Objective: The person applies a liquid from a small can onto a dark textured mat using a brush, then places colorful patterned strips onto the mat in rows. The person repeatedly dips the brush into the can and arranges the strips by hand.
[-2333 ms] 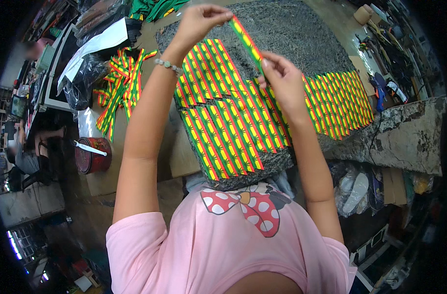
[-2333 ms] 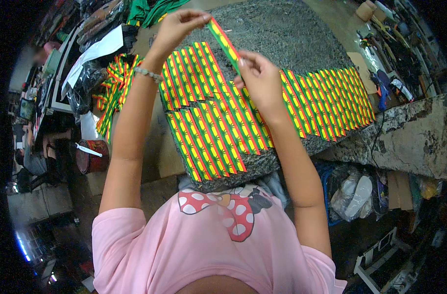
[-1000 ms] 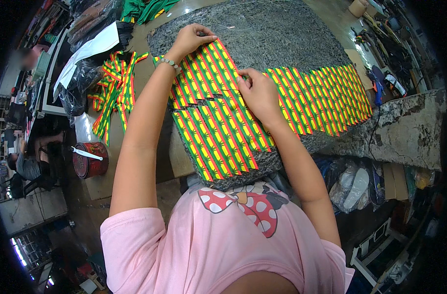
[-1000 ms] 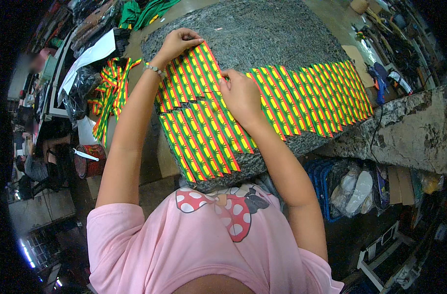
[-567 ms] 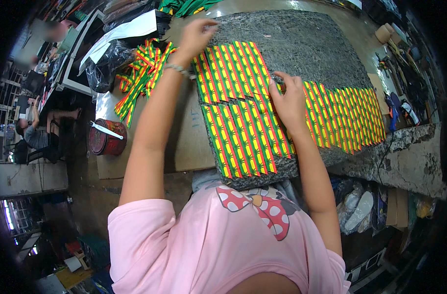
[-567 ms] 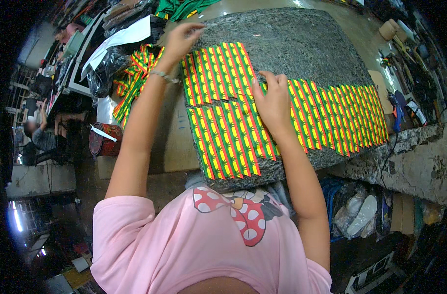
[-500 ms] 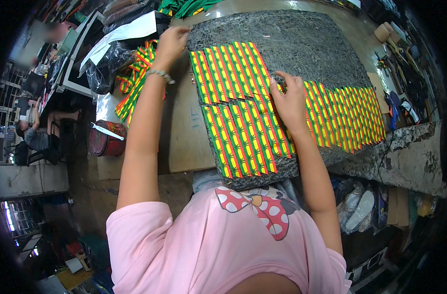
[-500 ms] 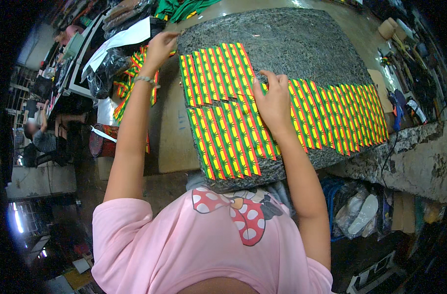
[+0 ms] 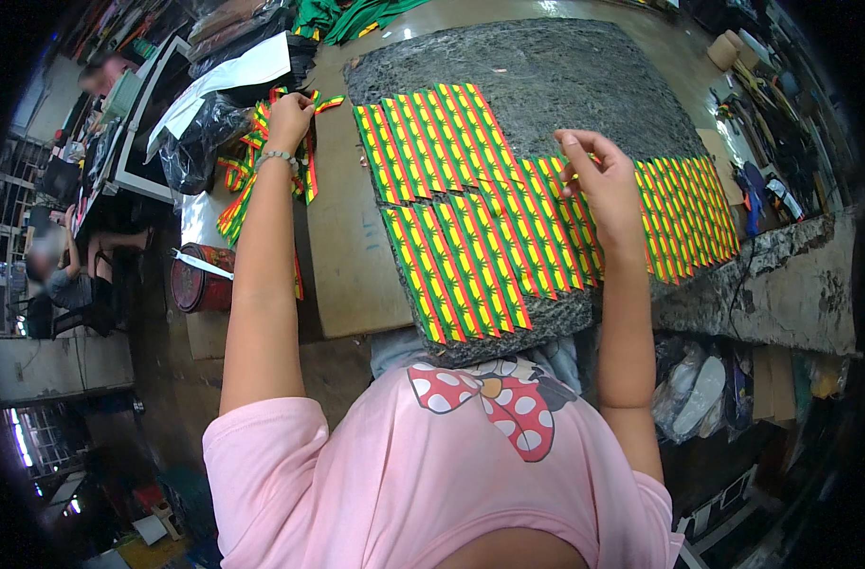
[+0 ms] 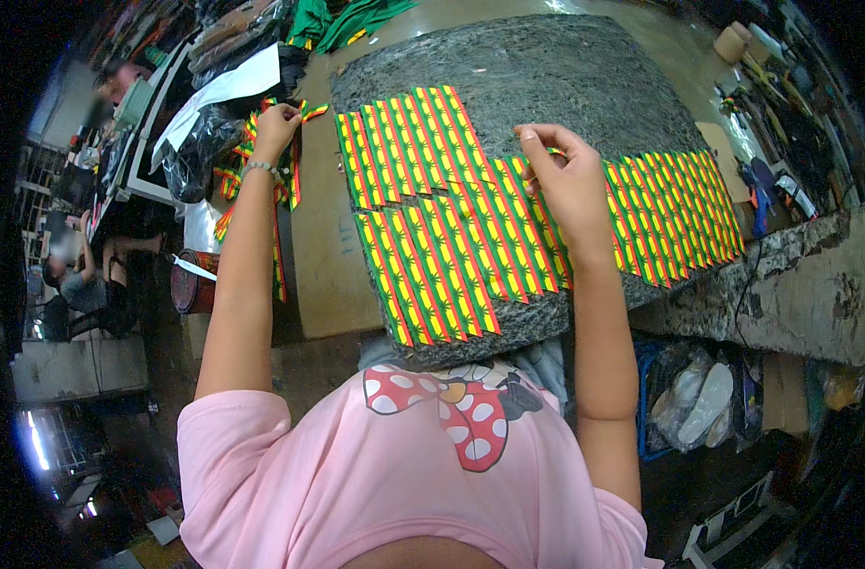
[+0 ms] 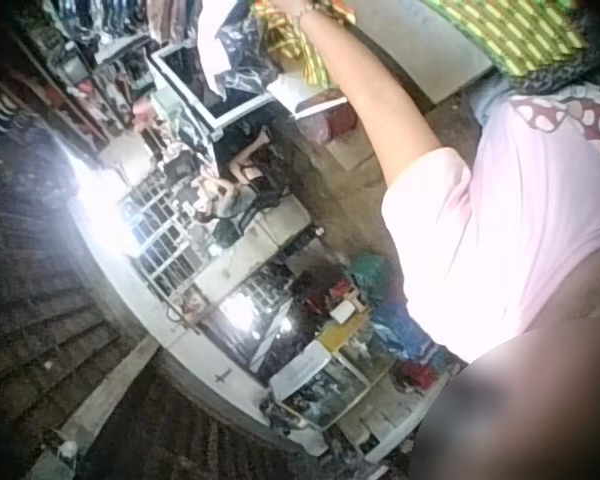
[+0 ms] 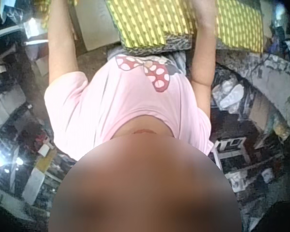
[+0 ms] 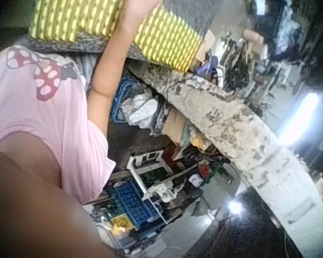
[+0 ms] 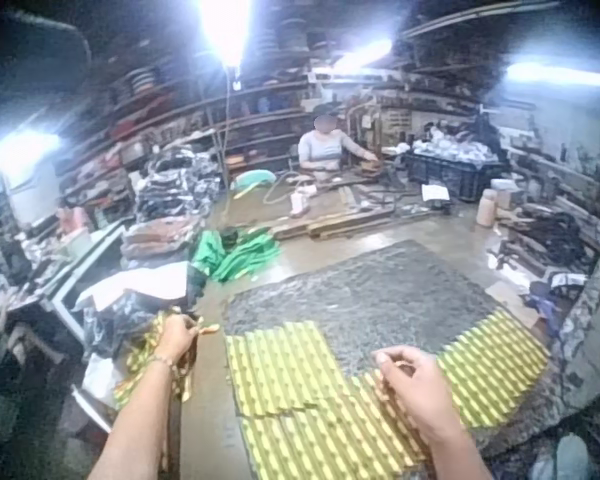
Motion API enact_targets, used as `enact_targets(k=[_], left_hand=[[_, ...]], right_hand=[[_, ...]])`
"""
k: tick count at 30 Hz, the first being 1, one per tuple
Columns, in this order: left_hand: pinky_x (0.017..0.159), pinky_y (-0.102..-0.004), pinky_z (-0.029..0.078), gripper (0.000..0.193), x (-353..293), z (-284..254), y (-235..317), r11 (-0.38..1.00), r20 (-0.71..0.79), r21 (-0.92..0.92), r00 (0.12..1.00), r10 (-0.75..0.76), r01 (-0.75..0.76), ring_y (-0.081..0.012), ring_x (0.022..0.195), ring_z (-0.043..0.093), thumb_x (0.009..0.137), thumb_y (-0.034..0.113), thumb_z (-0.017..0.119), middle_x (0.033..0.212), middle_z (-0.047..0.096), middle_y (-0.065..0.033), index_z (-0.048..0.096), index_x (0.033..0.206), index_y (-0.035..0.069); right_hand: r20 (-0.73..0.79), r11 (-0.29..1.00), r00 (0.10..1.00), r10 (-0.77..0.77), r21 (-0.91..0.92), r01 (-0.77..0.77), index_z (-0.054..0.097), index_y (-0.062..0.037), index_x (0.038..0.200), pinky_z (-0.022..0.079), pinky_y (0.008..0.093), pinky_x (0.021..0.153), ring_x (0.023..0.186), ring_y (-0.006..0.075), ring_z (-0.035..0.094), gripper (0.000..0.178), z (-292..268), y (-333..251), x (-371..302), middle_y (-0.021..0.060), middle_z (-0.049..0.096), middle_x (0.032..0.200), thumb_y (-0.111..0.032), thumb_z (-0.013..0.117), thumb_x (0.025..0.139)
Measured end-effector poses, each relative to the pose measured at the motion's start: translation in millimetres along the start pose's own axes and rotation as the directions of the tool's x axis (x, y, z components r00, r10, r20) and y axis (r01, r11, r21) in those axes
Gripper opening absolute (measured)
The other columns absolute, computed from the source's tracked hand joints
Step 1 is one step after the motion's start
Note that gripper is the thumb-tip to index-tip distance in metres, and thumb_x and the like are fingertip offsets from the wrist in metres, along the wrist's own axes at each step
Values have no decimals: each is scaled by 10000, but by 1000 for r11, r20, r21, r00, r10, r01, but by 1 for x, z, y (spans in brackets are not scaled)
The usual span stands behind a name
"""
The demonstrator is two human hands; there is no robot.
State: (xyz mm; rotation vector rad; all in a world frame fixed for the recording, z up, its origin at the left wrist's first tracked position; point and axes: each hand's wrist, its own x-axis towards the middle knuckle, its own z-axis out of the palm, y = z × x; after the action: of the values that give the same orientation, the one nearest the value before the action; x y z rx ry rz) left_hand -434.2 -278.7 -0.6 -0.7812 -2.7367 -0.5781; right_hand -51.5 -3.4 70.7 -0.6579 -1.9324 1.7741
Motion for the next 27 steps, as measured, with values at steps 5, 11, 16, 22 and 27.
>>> enact_targets(k=[5, 11, 16, 22, 27], left_hand=[[796, -402, 529, 214, 9, 3, -2, 997, 85, 64, 996, -40, 34, -325, 852, 677, 794, 194, 699, 918, 692, -200, 724, 905, 12], [744, -393, 523, 298, 17, -1, 1, 969, 105, 232, 992, 63, -86, -315, 799, 678, 818, 295, 700, 862, 687, -197, 699, 889, 6], [750, -357, 526, 248, 12, -40, 58, 976, -174, -187, 981, 83, -116, -256, 823, 679, 852, 213, 680, 904, 697, -143, 657, 1020, 32], [741, -242, 506, 214, -3, -88, 206, 484, -75, -642, 677, 732, -594, -96, 821, 612, 857, 107, 698, 912, 655, -37, 611, 1029, 12], [673, -260, 497, 363, -6, -92, 261, 364, 92, -823, 530, 843, -435, -109, 803, 600, 880, 53, 656, 921, 595, -47, 505, 1209, 20]], right_hand=[[46, 995, 999, -16, 98, 11, 645, -22, 1086, 451, 193, 572, 687, 48, 538, 256, -13, -20, -6, -12, 575, 851, -229, 592, 945], [106, 997, 993, -58, 53, 52, 645, -22, 1087, 449, 197, 582, 693, 45, 532, 244, -17, -21, -5, -19, 574, 829, -214, 591, 946], [-22, 971, 989, -144, -195, 137, 659, -37, 1097, 479, 243, 622, 715, 90, 568, 287, -13, -35, 9, 4, 624, 847, -261, 615, 923], [125, 145, 383, -915, -784, 603, 649, -40, 1122, 507, 300, 712, 886, 215, 636, 335, 30, -64, 50, 105, 649, 946, -294, 612, 907], [121, 855, 896, -426, -271, 443, 654, -4, 1046, 495, 259, 614, 689, 136, 632, 310, 27, -57, 53, 78, 649, 795, -280, 631, 906]])
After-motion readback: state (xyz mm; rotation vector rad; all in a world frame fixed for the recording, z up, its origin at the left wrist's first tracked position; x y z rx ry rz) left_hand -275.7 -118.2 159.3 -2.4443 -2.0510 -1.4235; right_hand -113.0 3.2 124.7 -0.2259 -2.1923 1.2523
